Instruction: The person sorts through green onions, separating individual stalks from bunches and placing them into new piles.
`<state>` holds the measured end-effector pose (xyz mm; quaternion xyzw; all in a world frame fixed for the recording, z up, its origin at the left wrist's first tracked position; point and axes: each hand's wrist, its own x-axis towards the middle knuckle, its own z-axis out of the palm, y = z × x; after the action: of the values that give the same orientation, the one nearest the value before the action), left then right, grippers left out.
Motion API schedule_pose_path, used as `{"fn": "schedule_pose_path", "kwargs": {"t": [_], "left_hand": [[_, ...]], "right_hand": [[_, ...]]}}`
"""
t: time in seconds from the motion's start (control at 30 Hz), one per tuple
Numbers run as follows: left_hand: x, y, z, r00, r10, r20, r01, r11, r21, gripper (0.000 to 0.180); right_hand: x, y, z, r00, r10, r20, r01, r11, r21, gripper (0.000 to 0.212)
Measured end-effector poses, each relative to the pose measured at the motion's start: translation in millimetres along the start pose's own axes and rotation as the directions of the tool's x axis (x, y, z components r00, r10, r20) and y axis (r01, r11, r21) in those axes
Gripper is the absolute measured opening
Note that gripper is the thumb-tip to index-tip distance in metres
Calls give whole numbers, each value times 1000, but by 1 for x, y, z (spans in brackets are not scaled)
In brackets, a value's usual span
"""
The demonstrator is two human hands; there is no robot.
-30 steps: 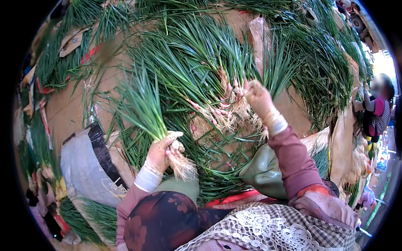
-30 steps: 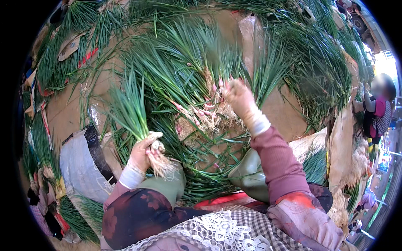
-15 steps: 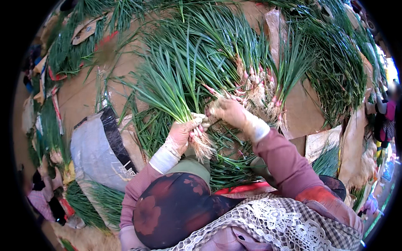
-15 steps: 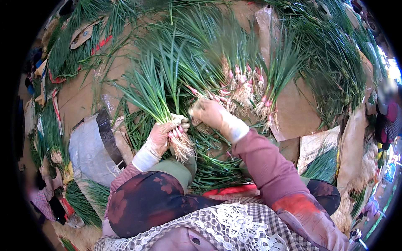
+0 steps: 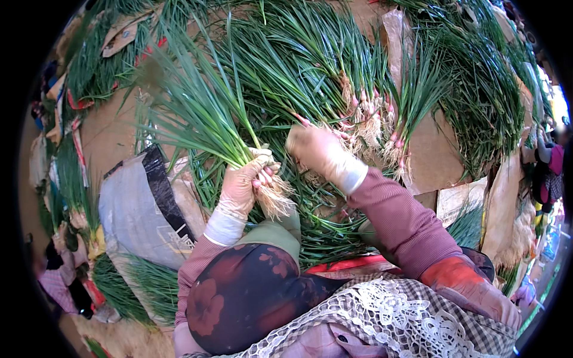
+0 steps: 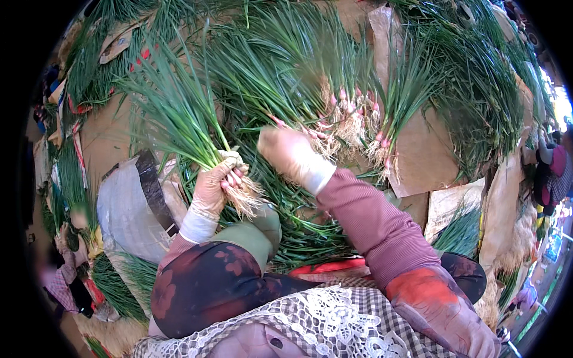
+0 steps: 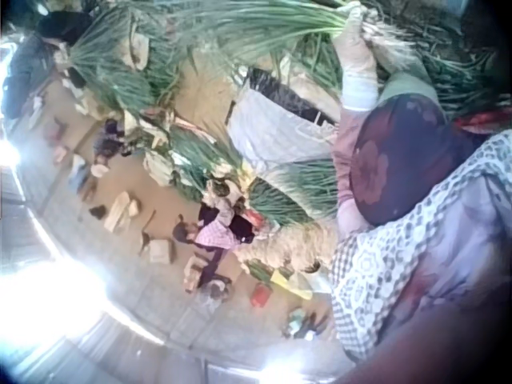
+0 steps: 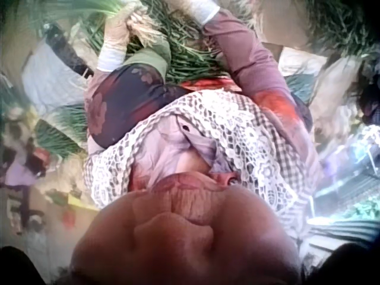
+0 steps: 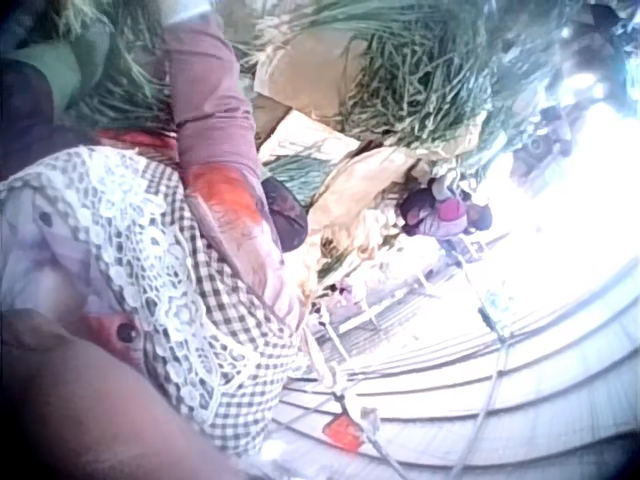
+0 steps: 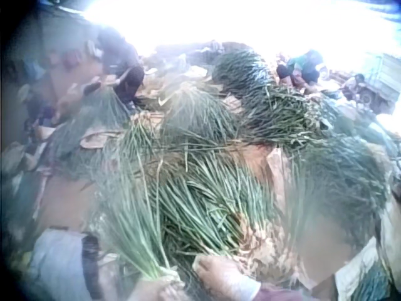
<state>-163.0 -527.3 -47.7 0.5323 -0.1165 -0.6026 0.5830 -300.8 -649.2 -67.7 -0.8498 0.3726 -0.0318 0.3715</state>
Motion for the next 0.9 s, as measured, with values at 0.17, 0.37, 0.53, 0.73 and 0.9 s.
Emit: {"fn": "schedule_pose_path", "kwargs": {"t": [0.17,0.37,0.53,0.73,0.9], "left_hand": [[6,-7,7,1000,-26,16,30,957,-290,17],[7,-11,-3,993,36,112,6,937,-350,19],[11,-11,4,995,-96,41,105,923,-371,14],[7,-20,-3,988,-151,12,144,917,-371,13],[0,-1,8,975,-76,209,108,984,-143,22]], "right_hand": [[44,15,-28,975,188,118,-125,904,-410,21],[46,13,-67,992,89,91,-96,992,77,32],[-4,-42,-18,996,-14,88,46,927,-372,18],[-1,-9,-28,794,-356,493,255,931,262,25],[15,-4,-4,819,-116,563,-507,313,803,35]]}}
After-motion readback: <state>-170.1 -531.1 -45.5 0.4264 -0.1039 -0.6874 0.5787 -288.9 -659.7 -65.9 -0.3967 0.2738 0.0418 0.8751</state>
